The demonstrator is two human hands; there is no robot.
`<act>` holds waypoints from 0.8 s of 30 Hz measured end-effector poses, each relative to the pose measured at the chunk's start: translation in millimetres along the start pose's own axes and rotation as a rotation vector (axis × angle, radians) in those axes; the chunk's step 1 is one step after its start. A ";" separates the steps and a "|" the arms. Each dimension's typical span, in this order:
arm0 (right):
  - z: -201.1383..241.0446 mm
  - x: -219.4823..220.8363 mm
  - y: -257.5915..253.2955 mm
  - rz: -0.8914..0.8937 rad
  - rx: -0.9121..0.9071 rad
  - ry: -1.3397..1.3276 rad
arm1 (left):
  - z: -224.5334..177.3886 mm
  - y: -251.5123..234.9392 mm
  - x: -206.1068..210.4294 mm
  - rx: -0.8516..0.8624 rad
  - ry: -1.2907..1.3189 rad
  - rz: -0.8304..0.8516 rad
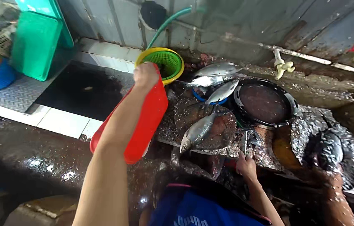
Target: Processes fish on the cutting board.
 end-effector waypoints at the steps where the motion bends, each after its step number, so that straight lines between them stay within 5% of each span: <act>1: -1.2 2.7 2.9 0.004 0.009 0.008 | 2.2 -19.0 52.7 -0.008 -0.068 0.101; 3: -6.5 7.5 6.5 0.005 0.026 0.009 | 0.5 -46.8 126.2 -0.046 -0.163 0.400; 11: -39.4 16.0 13.9 -0.018 0.083 -0.036 | 0.9 -43.0 213.8 -0.137 -0.166 0.322; 17: -82.8 19.5 9.0 -0.009 0.113 -0.079 | 7.9 -51.6 211.8 -0.068 -0.192 0.287; 24: -68.0 20.5 1.2 0.042 0.059 -0.059 | 29.0 -34.4 197.3 -0.106 -0.181 0.265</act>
Point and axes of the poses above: each hand's wrist, its own y-axis away from the middle knuckle, its own x-axis out of the palm, z = x × y, the point moved 10 cm from there along -y, towards the middle knuckle, and after that the axes turned 6 degrees about x, right-handed, at the moved point
